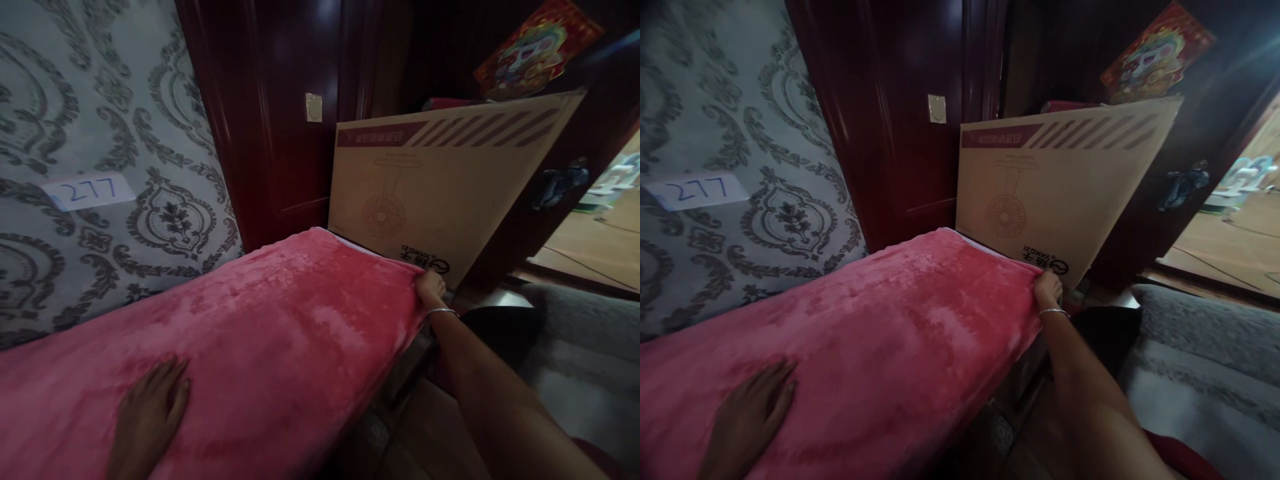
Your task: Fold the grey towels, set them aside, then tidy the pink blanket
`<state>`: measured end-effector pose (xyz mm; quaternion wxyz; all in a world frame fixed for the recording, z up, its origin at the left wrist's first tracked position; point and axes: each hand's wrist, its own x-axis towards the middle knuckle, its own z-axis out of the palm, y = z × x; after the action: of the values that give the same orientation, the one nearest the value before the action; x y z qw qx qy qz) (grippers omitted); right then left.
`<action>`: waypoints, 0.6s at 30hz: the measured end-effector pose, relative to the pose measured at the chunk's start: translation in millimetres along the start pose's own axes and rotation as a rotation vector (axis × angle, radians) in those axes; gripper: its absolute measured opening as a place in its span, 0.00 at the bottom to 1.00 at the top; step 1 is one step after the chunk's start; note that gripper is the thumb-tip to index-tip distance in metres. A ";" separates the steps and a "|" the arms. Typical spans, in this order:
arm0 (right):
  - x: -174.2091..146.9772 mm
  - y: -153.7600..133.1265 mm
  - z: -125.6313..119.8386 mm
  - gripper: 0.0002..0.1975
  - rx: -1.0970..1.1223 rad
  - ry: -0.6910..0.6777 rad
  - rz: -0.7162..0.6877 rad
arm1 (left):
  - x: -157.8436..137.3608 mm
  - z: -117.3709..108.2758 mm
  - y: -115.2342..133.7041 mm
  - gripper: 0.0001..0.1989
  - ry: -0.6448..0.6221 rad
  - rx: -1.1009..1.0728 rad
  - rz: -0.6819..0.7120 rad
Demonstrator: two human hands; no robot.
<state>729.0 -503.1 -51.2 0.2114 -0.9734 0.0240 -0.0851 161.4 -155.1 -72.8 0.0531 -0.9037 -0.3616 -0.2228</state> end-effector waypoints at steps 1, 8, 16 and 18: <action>-1.4 -0.5 -0.7 0.16 0.007 -0.007 0.023 | -0.6 0.2 -1.0 0.32 0.002 -0.004 0.013; -14.5 -9.7 -17.3 0.14 0.010 -0.126 0.074 | 0.1 -4.8 4.9 0.29 -0.032 0.028 -0.011; -42.6 -11.1 -22.9 0.26 0.017 -0.086 -0.260 | 6.8 -15.5 21.7 0.32 -0.081 0.054 0.007; -50.6 -2.5 -17.6 0.25 0.000 -0.124 -0.261 | 7.6 -15.6 22.9 0.32 -0.080 0.049 0.014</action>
<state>676.1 -503.8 -42.3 0.1996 -0.9716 -0.1160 -0.0515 176.1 -171.1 -53.9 0.0622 -0.9130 -0.3623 -0.1770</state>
